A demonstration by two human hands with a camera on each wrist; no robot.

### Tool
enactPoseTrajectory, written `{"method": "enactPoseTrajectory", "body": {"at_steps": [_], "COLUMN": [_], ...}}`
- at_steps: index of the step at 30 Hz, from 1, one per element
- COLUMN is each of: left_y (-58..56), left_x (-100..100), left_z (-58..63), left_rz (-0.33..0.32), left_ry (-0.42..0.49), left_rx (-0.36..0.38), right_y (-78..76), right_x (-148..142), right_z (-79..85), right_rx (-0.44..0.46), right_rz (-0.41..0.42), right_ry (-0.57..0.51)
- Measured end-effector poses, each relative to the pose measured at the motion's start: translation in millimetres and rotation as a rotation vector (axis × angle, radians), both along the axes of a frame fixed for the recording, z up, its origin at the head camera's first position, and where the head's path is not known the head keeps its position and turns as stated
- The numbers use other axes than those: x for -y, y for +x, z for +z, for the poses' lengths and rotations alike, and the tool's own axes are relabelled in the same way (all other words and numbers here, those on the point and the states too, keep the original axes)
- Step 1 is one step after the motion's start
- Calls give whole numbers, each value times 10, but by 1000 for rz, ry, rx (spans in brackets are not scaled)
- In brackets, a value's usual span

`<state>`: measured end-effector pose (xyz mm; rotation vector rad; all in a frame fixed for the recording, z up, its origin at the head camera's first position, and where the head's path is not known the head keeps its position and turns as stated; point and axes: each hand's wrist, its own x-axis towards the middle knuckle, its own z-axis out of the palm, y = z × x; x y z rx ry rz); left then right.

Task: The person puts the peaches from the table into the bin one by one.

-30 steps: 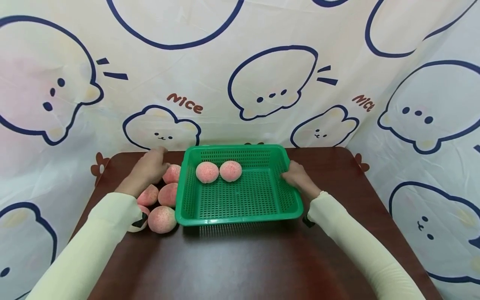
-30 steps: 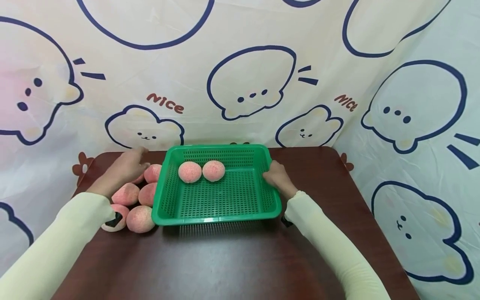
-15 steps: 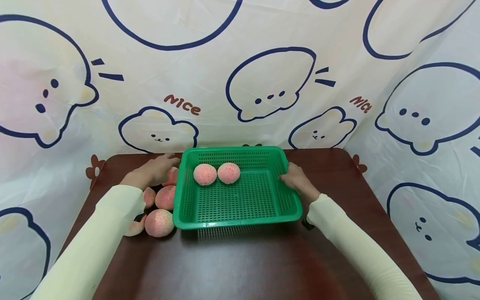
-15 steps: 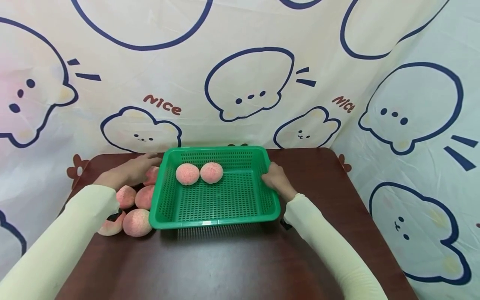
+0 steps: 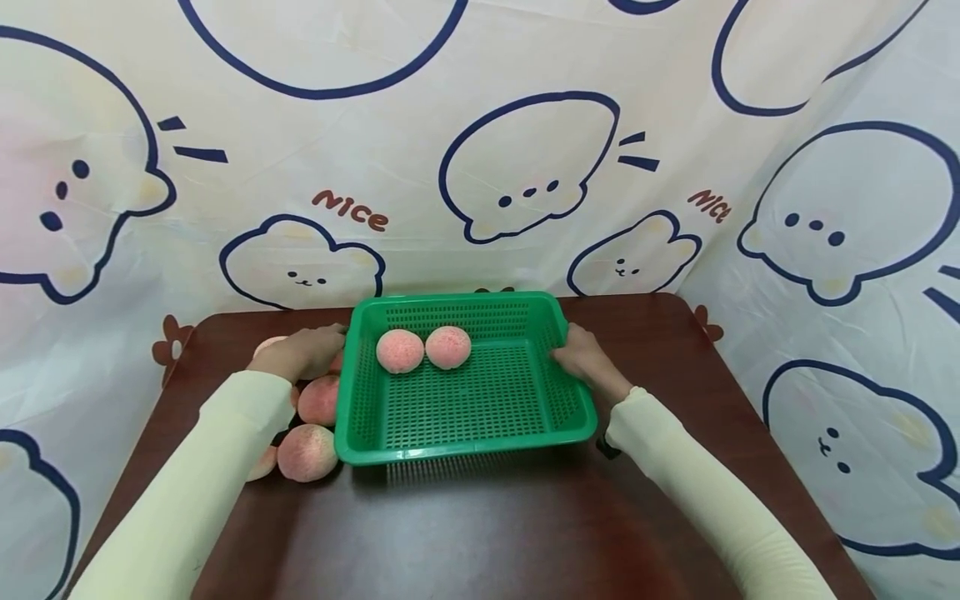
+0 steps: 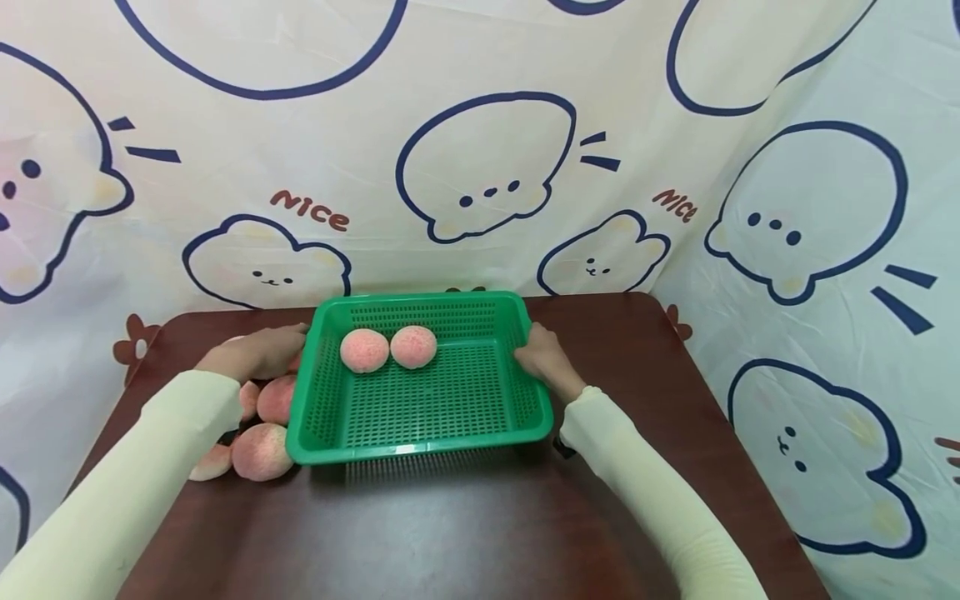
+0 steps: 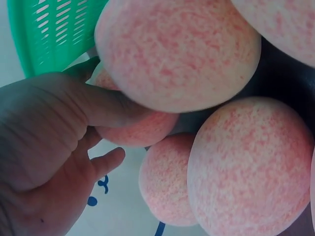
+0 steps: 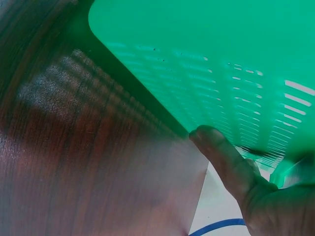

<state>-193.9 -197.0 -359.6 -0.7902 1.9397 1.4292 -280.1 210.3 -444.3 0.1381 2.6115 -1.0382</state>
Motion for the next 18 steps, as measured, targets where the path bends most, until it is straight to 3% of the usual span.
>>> {"method": "enactPoseTrajectory", "body": {"at_steps": [3,7,12,14,18], "left_y": [79,100,171,201,213], "left_x": [-17,-29,-42,-36,-12], "left_z": [35,118,214,233,268], "left_rz": [63,72,49,25,-25], "left_ry": [-44,-130,-100,-64,172], "left_rx": [36,87,69,38,67], "right_y": [-2,-6,-18,-24,-33], "right_x": [9,16,11,8,-5], "right_z": [-9,-9,0,-4,-18], "right_rx": [-10,-19,-19,-19,-13], "right_rz": [8,3,-1,2,4], "right_ry": [-1,6,21,30,44]}}
